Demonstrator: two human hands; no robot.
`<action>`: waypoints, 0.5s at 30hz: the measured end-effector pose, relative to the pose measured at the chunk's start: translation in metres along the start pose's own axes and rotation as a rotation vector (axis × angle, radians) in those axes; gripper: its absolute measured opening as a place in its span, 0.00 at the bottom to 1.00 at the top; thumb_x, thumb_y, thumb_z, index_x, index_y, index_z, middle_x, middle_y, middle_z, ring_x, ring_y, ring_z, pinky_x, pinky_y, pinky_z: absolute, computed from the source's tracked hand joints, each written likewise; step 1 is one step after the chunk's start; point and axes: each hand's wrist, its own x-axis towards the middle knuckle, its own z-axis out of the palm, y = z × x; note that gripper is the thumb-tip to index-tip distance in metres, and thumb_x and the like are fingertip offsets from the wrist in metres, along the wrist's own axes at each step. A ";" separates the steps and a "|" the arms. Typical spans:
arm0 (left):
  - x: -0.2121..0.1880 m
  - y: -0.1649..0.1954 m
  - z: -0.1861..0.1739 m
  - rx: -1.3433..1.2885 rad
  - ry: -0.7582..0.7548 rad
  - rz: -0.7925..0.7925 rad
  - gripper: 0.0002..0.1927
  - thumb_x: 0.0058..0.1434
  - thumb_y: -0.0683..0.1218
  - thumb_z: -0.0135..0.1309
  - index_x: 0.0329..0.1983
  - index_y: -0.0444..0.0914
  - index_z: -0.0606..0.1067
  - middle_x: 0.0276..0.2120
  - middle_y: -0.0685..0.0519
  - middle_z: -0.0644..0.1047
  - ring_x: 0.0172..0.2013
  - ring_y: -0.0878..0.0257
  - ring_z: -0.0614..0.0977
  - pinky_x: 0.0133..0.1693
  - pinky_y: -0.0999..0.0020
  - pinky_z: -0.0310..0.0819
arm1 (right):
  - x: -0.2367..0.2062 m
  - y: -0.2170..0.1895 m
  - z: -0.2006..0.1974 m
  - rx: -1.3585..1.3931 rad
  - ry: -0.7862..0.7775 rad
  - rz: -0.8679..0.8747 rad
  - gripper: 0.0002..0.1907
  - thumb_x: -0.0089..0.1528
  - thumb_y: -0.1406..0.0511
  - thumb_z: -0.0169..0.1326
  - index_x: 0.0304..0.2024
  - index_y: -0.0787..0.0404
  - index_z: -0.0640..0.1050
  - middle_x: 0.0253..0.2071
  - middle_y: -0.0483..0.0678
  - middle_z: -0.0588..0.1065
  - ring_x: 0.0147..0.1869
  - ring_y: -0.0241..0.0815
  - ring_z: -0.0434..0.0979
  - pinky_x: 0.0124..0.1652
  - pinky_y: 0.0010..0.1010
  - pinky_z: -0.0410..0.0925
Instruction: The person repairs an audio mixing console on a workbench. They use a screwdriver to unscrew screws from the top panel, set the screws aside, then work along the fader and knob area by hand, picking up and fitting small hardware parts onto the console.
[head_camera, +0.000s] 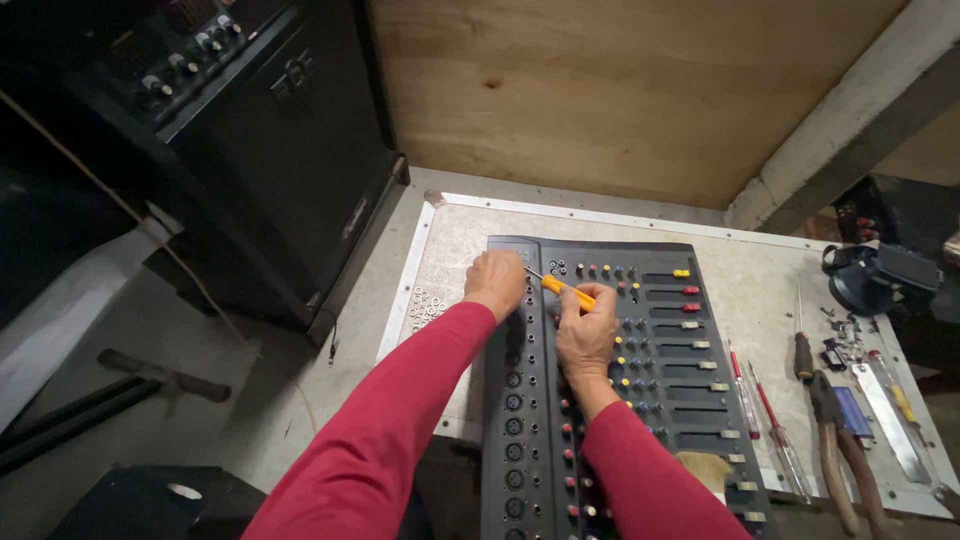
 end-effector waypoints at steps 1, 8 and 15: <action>0.000 -0.001 -0.001 0.012 -0.012 0.005 0.11 0.61 0.40 0.51 0.42 0.34 0.82 0.44 0.37 0.80 0.48 0.39 0.82 0.50 0.49 0.78 | 0.000 0.001 0.000 0.002 0.004 -0.027 0.14 0.65 0.61 0.60 0.42 0.64 0.72 0.28 0.46 0.78 0.28 0.34 0.78 0.30 0.28 0.71; -0.005 -0.002 0.003 0.353 0.183 0.235 0.10 0.59 0.43 0.53 0.41 0.35 0.81 0.43 0.42 0.79 0.47 0.47 0.79 0.44 0.52 0.76 | 0.002 0.005 0.001 0.013 0.002 -0.006 0.13 0.64 0.61 0.60 0.41 0.63 0.73 0.27 0.47 0.77 0.27 0.35 0.76 0.29 0.30 0.70; -0.005 -0.004 0.006 0.436 0.203 0.295 0.11 0.65 0.46 0.47 0.39 0.40 0.79 0.39 0.48 0.78 0.44 0.52 0.78 0.39 0.50 0.75 | 0.001 0.005 0.002 -0.034 0.017 -0.042 0.13 0.64 0.61 0.60 0.41 0.63 0.73 0.26 0.48 0.77 0.26 0.36 0.76 0.29 0.31 0.70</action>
